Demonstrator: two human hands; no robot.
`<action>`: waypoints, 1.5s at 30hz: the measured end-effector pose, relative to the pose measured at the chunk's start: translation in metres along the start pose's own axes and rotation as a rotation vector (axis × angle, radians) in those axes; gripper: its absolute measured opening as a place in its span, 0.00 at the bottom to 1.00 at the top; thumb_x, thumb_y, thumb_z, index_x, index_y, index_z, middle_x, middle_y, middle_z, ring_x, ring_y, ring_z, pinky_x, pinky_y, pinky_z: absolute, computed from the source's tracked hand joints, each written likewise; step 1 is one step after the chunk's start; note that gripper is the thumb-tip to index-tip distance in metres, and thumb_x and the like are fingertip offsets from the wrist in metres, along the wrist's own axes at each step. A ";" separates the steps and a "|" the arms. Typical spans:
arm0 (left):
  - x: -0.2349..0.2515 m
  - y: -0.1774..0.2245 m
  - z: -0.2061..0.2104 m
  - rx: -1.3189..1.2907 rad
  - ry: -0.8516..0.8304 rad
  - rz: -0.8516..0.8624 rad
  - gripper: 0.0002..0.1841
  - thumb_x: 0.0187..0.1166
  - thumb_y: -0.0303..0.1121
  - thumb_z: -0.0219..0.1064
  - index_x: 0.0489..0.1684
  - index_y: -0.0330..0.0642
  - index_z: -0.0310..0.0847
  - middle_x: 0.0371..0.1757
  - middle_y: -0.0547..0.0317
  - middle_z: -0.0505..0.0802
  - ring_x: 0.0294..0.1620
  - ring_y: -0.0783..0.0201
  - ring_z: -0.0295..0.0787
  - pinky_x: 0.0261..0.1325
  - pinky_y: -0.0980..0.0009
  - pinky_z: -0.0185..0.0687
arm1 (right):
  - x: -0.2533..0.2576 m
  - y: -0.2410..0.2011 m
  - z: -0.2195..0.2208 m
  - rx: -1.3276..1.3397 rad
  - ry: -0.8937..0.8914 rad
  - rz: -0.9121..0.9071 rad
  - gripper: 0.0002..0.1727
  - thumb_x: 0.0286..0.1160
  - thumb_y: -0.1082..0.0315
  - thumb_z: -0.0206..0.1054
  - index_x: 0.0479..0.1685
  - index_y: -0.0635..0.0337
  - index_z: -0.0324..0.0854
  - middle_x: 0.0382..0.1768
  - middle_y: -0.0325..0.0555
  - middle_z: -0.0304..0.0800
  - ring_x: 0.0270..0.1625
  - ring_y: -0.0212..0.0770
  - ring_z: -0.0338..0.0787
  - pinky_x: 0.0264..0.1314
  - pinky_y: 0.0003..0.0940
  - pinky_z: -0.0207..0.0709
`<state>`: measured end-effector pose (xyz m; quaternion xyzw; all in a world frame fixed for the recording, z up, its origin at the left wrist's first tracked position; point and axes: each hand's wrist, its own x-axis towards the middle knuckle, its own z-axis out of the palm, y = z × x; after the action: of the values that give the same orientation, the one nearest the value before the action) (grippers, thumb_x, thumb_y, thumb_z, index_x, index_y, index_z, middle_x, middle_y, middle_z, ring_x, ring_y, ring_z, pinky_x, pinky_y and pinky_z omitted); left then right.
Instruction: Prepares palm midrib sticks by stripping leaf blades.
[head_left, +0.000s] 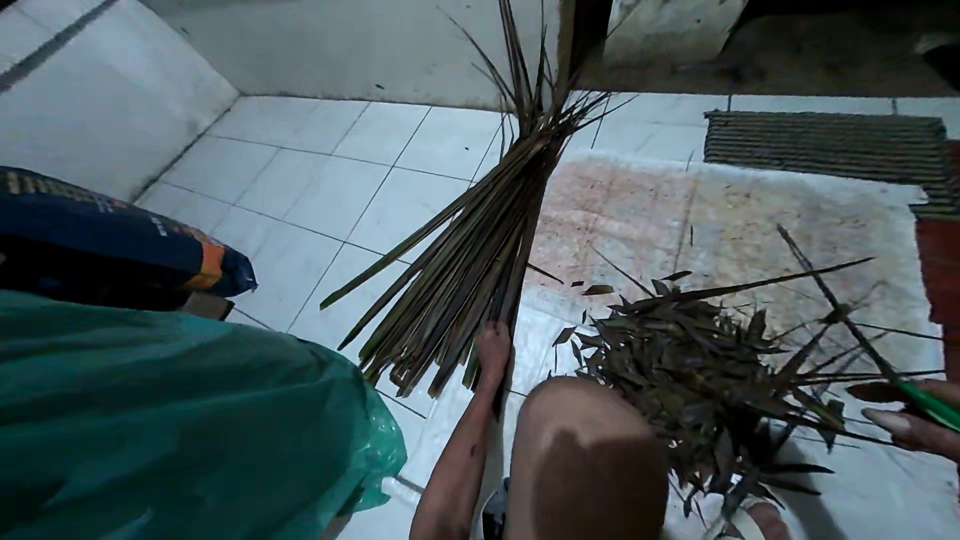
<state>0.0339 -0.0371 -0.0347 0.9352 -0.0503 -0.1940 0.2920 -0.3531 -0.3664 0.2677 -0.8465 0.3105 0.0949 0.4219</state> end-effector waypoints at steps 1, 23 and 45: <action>-0.004 0.000 -0.008 -0.020 0.009 0.007 0.28 0.89 0.56 0.56 0.65 0.41 0.85 0.53 0.43 0.94 0.57 0.46 0.92 0.64 0.40 0.85 | -0.002 -0.007 0.001 -0.017 0.003 0.022 0.20 0.83 0.63 0.67 0.66 0.69 0.82 0.44 0.64 0.91 0.41 0.56 0.90 0.49 0.59 0.82; -0.142 0.097 -0.259 -0.181 -0.373 0.722 0.17 0.84 0.47 0.64 0.39 0.47 0.95 0.31 0.71 0.94 0.30 0.78 0.89 0.39 0.74 0.88 | 0.022 -0.076 -0.041 0.262 0.606 -0.234 0.17 0.89 0.53 0.62 0.55 0.54 0.89 0.41 0.42 0.96 0.38 0.40 0.90 0.44 0.49 0.82; -0.174 0.326 -0.218 -0.027 -1.056 0.826 0.23 0.86 0.54 0.62 0.56 0.43 0.90 0.26 0.57 0.89 0.17 0.67 0.81 0.19 0.71 0.80 | 0.020 -0.050 -0.063 0.924 0.964 -0.174 0.24 0.74 0.42 0.74 0.50 0.50 0.76 0.18 0.36 0.68 0.13 0.31 0.63 0.15 0.29 0.62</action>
<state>-0.0347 -0.1549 0.3722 0.6149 -0.5377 -0.4986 0.2901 -0.3130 -0.4019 0.3316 -0.5486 0.4034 -0.4708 0.5610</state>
